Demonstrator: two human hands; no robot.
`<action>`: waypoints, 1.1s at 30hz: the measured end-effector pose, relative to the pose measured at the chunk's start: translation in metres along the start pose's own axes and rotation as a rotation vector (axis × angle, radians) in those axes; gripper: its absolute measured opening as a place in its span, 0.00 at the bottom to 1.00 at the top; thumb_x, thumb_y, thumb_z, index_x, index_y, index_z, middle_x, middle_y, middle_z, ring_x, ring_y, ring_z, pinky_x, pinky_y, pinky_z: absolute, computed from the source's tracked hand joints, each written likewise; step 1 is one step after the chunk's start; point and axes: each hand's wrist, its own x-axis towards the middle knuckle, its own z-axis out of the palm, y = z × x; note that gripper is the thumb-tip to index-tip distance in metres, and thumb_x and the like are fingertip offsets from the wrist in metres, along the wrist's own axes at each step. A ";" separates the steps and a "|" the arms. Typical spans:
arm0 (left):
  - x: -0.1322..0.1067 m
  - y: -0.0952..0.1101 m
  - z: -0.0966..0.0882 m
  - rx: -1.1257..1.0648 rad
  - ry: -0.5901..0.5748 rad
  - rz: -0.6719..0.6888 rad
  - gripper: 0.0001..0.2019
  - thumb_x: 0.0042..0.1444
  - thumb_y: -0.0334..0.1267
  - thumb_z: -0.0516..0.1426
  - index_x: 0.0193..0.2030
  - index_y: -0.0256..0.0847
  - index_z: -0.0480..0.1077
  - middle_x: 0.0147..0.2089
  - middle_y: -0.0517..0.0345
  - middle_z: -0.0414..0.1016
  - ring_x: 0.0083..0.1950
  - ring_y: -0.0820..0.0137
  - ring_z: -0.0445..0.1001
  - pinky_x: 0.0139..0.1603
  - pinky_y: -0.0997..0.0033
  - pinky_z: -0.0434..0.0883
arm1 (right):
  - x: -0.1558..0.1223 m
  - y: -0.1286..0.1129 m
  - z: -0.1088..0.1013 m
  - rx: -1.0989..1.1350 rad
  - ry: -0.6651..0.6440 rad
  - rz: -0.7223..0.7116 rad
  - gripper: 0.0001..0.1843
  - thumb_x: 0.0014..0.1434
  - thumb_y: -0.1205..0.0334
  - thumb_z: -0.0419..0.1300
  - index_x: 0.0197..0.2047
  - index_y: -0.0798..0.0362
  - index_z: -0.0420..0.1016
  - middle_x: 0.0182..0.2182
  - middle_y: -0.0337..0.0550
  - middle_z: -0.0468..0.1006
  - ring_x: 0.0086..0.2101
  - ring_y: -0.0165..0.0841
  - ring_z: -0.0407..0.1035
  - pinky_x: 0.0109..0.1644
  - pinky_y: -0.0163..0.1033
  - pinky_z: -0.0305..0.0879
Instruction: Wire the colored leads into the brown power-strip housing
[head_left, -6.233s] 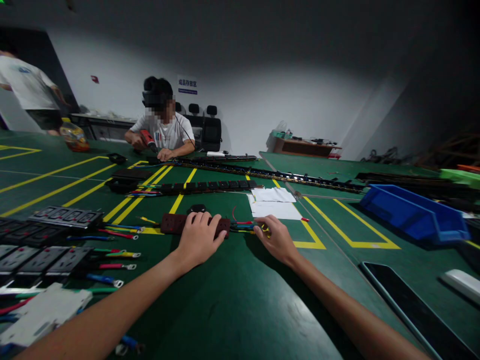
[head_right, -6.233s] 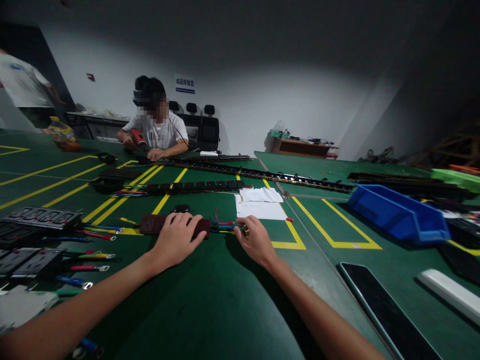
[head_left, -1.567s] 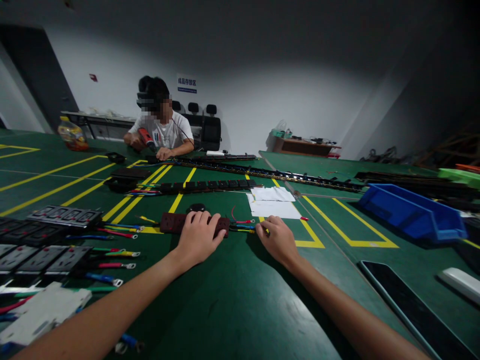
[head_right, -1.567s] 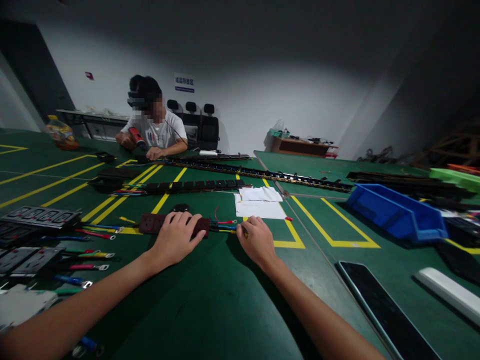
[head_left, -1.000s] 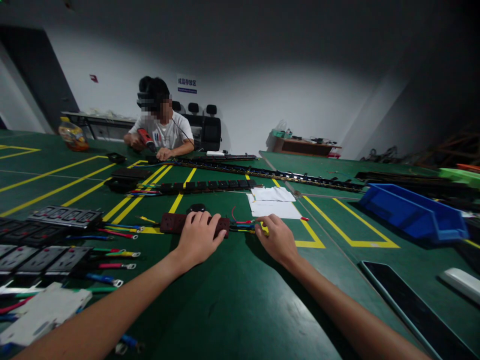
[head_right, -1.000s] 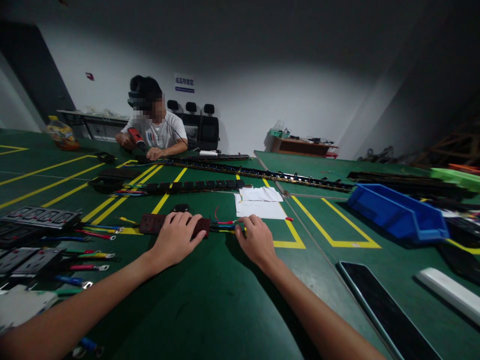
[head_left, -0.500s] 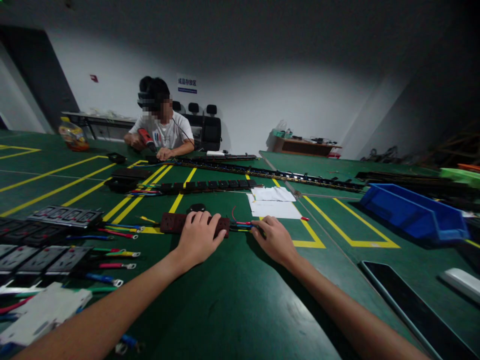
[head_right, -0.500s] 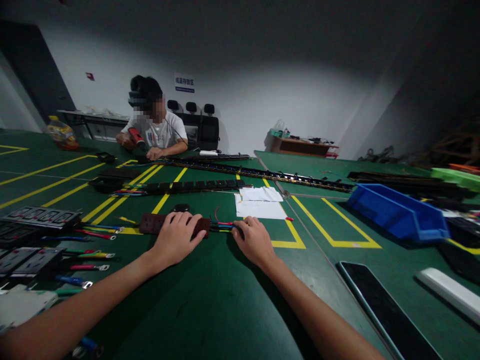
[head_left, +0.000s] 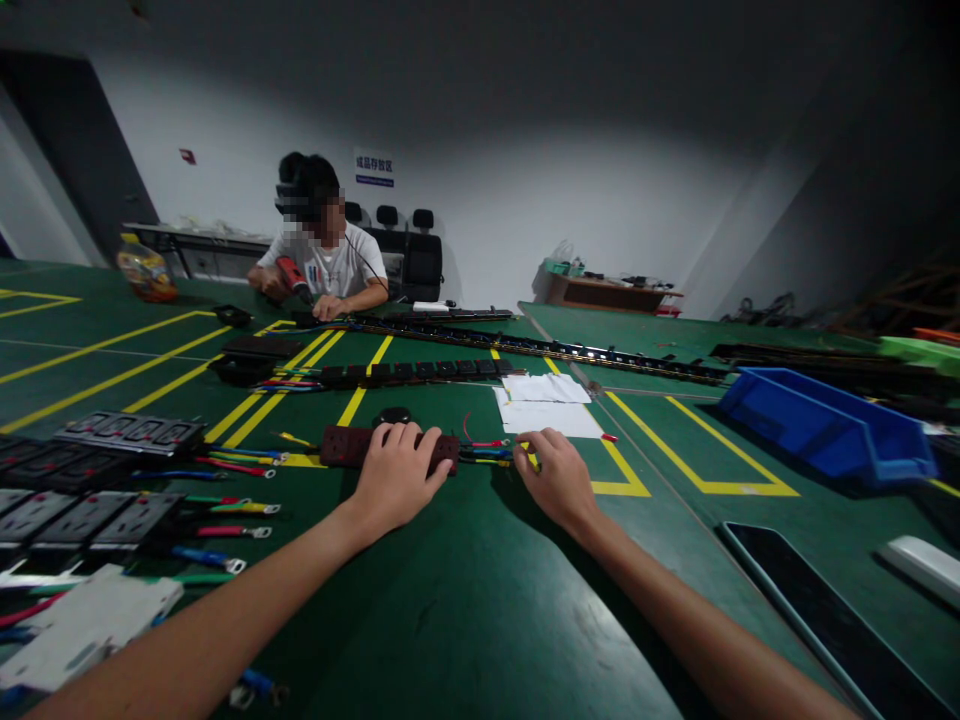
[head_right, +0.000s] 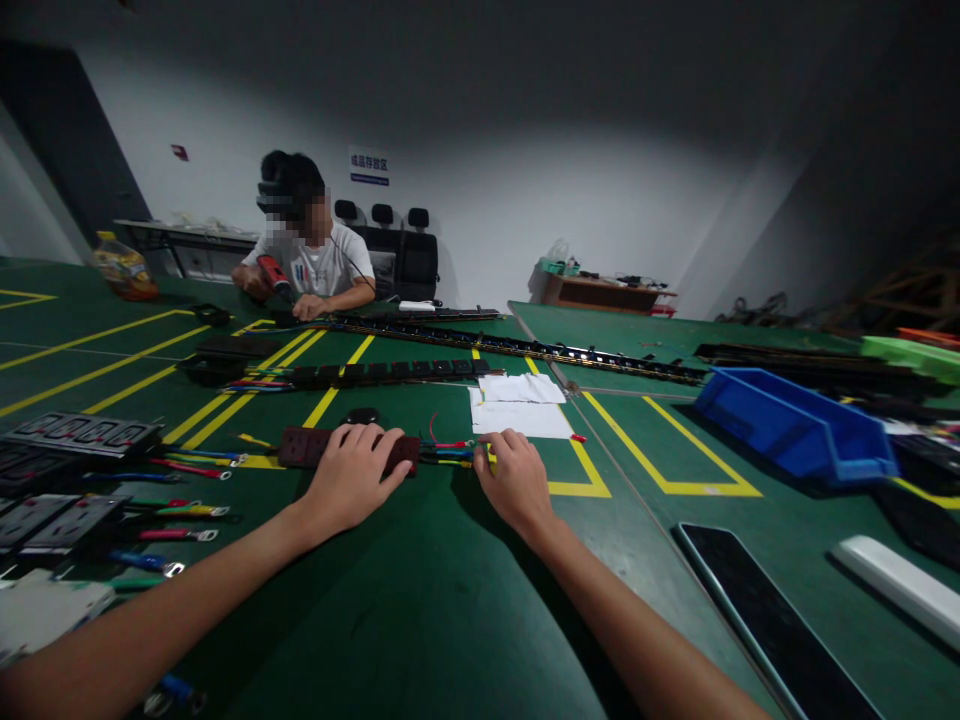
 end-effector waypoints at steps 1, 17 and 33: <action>0.000 0.000 0.000 -0.001 0.002 0.000 0.24 0.70 0.51 0.50 0.63 0.38 0.71 0.54 0.42 0.76 0.56 0.51 0.71 0.62 0.46 0.63 | 0.000 0.000 0.000 0.012 -0.008 -0.009 0.13 0.70 0.59 0.55 0.50 0.52 0.78 0.40 0.47 0.77 0.41 0.38 0.70 0.46 0.41 0.63; 0.000 0.001 -0.002 -0.014 0.003 -0.006 0.23 0.69 0.50 0.50 0.62 0.39 0.71 0.54 0.41 0.76 0.55 0.51 0.71 0.62 0.46 0.63 | 0.000 -0.001 0.000 -0.029 -0.021 -0.025 0.13 0.71 0.58 0.54 0.42 0.51 0.80 0.38 0.46 0.76 0.40 0.37 0.69 0.45 0.41 0.63; 0.001 0.001 -0.004 0.004 -0.022 -0.006 0.24 0.70 0.50 0.50 0.63 0.38 0.71 0.54 0.42 0.76 0.55 0.51 0.71 0.62 0.47 0.63 | 0.000 -0.002 -0.001 -0.019 -0.029 -0.018 0.15 0.71 0.56 0.53 0.38 0.50 0.79 0.36 0.46 0.75 0.39 0.37 0.69 0.44 0.41 0.63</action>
